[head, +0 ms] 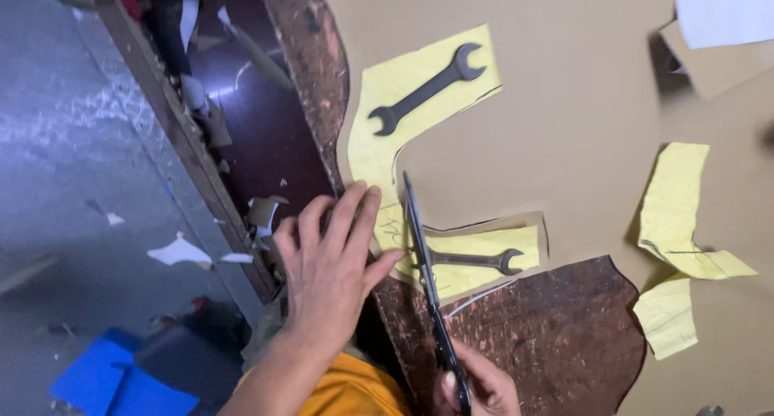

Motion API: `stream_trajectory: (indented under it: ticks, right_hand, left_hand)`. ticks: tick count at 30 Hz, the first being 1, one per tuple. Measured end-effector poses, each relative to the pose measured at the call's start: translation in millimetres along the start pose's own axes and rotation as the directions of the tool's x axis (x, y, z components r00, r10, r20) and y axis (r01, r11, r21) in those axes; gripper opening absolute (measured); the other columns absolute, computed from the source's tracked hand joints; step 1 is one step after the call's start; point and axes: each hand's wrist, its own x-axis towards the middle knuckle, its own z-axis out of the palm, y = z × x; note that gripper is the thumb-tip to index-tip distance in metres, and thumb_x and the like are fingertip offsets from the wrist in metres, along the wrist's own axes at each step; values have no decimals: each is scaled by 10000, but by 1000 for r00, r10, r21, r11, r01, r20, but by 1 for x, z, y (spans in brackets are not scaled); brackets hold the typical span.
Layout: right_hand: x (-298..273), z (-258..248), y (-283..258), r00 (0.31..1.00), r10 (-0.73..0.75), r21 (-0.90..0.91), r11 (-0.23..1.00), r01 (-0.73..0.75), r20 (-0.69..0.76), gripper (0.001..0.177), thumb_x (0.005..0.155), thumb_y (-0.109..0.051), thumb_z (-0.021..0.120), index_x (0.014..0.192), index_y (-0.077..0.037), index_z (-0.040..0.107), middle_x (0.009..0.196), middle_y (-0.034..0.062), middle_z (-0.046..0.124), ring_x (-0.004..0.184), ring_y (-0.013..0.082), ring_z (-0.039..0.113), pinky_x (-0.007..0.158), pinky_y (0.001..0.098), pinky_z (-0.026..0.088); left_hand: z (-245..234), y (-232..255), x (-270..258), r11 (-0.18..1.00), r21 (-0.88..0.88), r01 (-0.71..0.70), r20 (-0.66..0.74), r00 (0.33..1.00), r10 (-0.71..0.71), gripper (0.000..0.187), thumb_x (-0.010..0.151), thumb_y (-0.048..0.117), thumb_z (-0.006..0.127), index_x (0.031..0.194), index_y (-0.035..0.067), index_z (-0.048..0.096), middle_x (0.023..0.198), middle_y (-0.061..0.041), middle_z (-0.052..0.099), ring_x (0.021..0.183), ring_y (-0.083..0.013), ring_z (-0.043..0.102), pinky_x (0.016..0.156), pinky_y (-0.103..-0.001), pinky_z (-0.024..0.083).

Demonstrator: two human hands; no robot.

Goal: The person places a yellow paper template on a large sheet of cardboard and secures it with two wrenches. They then use scissors to cut the cardboard along the template's outline, producing a shaped piece.

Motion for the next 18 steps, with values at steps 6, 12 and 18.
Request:
stream_trajectory:
  ticks: [6,12,18]
  right_hand:
    - [-7,12,3,1000,-3,78,997,3,3,542,845,-112,750,1355,34,641,604,39,653,447,101,570,391,265,401]
    - [-16,16,4,1000,6,159,987,-8,14,575,851,-59,766,1390,69,612,646,60,654,497,102,575,436,265,402]
    - [-26,28,12,994,87,131,988,-79,-60,617,824,-17,764,1414,57,596,679,92,700,517,102,599,457,250,413]
  left_hand:
    - [-25,-2,25,987,106,-120,121,987,107,603,847,446,774,1311,90,623,1356,-75,531,1252,-309,449,1007,-556,330]
    - [-49,-34,76,943,34,-330,185,930,319,660,748,387,787,1340,137,639,1391,-42,535,1227,-285,459,971,-501,358]
    - [-48,-40,79,935,27,-354,235,911,338,671,775,387,772,1381,142,618,1399,-52,528,1245,-287,458,971,-513,360]
